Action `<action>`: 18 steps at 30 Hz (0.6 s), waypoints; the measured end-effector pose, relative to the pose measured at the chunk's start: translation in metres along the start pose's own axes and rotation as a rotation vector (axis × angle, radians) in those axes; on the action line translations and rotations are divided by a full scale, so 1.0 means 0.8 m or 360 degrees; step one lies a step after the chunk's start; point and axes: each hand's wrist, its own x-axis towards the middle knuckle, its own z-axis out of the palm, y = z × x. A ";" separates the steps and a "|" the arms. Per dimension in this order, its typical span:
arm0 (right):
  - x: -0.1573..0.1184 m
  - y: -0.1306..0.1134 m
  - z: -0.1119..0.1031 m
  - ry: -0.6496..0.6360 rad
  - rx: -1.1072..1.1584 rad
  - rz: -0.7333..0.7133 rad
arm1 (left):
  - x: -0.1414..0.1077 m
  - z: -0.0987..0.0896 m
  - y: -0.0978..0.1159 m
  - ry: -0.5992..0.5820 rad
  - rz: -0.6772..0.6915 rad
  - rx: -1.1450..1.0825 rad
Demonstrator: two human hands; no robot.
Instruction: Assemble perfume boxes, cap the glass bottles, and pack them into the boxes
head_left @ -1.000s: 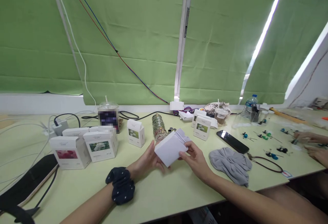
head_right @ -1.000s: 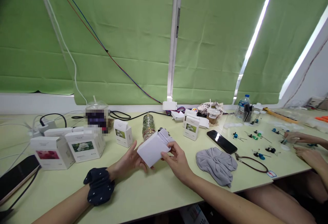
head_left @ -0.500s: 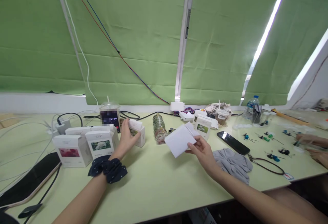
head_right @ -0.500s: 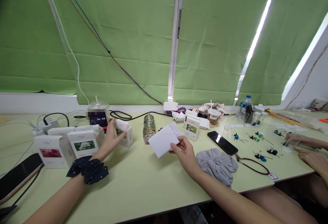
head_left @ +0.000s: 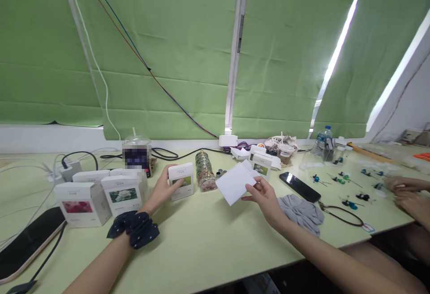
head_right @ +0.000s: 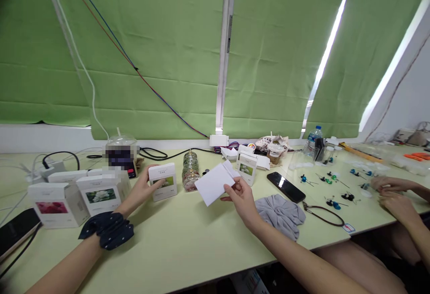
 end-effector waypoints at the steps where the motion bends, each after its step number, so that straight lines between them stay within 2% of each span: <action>1: 0.000 -0.001 -0.001 0.0008 0.0007 -0.0005 | -0.003 0.003 0.004 -0.0047 0.0017 -0.0009; 5: 0.005 -0.003 -0.006 0.0036 0.0019 -0.0029 | -0.020 0.015 0.026 -0.0132 0.0116 -0.0069; 7: 0.010 -0.004 -0.010 0.0128 0.0031 -0.0081 | -0.031 0.024 0.038 -0.0212 0.0231 -0.0113; 10: 0.017 -0.011 -0.014 0.0329 0.0124 -0.0183 | -0.049 0.044 0.051 -0.0469 0.0612 -0.0118; 12: 0.018 -0.019 -0.013 0.0359 0.0226 -0.0187 | -0.059 0.061 0.057 -0.0690 0.0817 -0.0076; 15: 0.011 -0.033 -0.001 0.0202 0.0317 -0.0093 | -0.066 0.083 0.065 -0.0803 0.0848 -0.0086; 18: -0.002 -0.041 0.015 -0.0025 0.0240 -0.0070 | -0.067 0.099 0.077 -0.0814 0.0707 -0.0268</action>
